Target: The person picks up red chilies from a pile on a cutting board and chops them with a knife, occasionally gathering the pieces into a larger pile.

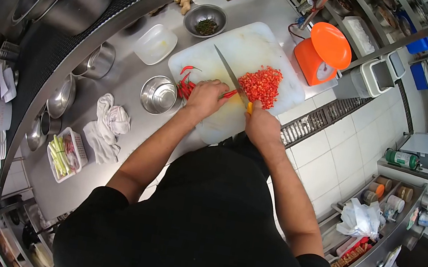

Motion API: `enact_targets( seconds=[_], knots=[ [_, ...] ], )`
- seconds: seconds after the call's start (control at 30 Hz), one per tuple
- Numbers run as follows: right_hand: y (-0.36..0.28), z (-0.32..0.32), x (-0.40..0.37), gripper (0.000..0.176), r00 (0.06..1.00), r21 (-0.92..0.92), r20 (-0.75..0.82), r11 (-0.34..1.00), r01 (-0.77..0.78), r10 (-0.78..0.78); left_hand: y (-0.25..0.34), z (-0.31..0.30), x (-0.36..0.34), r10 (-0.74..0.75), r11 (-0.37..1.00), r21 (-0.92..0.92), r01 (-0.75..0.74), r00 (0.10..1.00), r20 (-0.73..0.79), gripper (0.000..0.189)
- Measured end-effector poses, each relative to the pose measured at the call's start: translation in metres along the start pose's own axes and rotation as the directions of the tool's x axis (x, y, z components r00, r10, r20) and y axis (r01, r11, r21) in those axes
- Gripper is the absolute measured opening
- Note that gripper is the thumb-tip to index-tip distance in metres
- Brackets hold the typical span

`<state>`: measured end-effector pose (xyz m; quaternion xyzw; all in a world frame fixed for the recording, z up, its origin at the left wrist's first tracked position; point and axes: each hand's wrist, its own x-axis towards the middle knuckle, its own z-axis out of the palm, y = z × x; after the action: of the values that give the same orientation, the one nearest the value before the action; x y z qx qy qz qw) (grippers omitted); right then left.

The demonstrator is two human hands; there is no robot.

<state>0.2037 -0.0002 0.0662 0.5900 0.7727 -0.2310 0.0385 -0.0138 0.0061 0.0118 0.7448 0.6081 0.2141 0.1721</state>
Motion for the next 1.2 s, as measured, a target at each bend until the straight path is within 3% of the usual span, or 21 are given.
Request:
enact_targets(
  seconds=[0.23, 0.43, 0.53, 0.67, 0.83, 0.97, 1.2],
  knots=[
    [-0.007, 0.006, 0.009, 0.032, 0.995, -0.079, 0.086, 0.996, -0.04, 0.047, -0.001, 0.007, 0.003, -0.081, 0.994, -0.069, 0.084, 0.996, 0.04, 0.016],
    [-0.012, -0.008, 0.001, 0.033, 0.999, -0.135, 0.047, 0.99, 0.025, -0.019, 0.0, 0.005, 0.004, -0.14, 0.985, -0.09, 0.148, 0.986, 0.09, 0.014],
    [-0.016, 0.013, 0.017, 0.03, 0.995, -0.108, 0.088, 0.993, -0.041, 0.051, -0.002, 0.006, 0.006, -0.158, 0.981, -0.095, 0.169, 0.981, 0.112, 0.015],
    [-0.014, 0.013, 0.026, 0.031, 0.996, -0.082, 0.086, 0.997, 0.016, -0.009, -0.002, 0.004, 0.004, -0.19, 0.974, -0.097, 0.204, 0.973, 0.133, 0.015],
    [-0.024, -0.021, 0.014, 0.031, 0.994, -0.112, 0.101, 0.993, 0.039, -0.028, -0.003, 0.006, 0.005, -0.161, 0.982, -0.081, 0.17, 0.98, 0.116, 0.014],
    [-0.016, 0.011, 0.02, 0.03, 0.995, -0.082, 0.101, 0.997, 0.0, 0.008, -0.002, 0.006, 0.005, -0.164, 0.982, -0.078, 0.175, 0.978, 0.13, 0.014],
    [-0.023, -0.011, 0.022, 0.034, 0.989, -0.107, 0.137, 0.992, 0.063, -0.048, -0.001, 0.008, 0.003, -0.151, 0.988, -0.007, 0.153, 0.982, 0.115, 0.011]
  ],
)
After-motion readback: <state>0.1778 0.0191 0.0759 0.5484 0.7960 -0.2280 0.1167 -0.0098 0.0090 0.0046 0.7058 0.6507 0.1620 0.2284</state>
